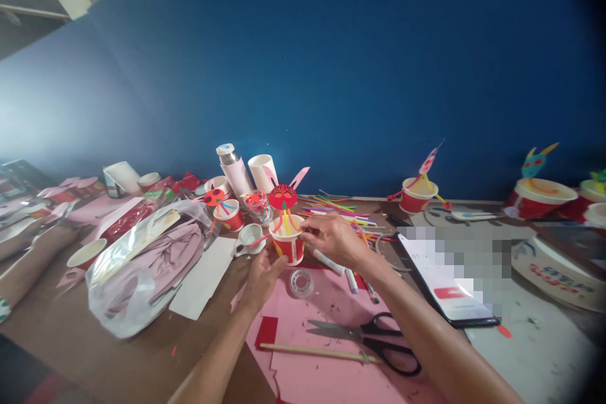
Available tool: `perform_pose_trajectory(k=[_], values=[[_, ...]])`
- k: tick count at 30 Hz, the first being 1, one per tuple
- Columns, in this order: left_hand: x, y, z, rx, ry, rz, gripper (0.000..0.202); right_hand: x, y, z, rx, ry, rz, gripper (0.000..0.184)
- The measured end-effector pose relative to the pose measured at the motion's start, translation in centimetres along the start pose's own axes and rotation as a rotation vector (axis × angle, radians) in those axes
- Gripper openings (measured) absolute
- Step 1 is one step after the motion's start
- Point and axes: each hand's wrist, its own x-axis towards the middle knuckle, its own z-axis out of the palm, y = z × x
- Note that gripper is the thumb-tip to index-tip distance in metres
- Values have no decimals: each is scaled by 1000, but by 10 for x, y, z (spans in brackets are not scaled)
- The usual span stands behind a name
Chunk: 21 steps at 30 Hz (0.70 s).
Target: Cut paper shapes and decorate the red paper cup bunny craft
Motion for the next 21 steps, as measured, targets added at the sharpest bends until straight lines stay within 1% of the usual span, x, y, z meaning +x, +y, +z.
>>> perform_pose_trajectory(k=[3, 6, 8, 10, 12, 14, 15, 17, 21], values=[[0, -2, -2, -23, -8, -10, 44, 0, 0, 0, -11, -3, 5, 13], [-1, 5, 0, -25, -8, -14, 46, 0, 1, 0, -43, 14, 11, 14], [-3, 12, 2, -16, 7, -10, 48, -1, 3, 0, -78, 49, 17, 14], [-4, 19, 3, 27, 68, -41, 48, 0, 6, -1, -107, 85, 27, 13], [-5, 22, 3, 63, 152, -107, 46, 0, 9, -1, -126, 108, 35, 13], [-5, 22, 2, 74, 223, -159, 46, 0, 13, -1, -139, 117, 35, 14], [-5, 21, 0, 76, 249, -162, 46, 0, 14, -1, -146, 120, 33, 15], [-6, 19, -5, 130, 311, -108, 42, 0, 17, 0, -158, 120, 26, 15], [-6, 24, -19, 352, 468, 159, 24, 0, 19, -1, -172, 86, -23, 13]])
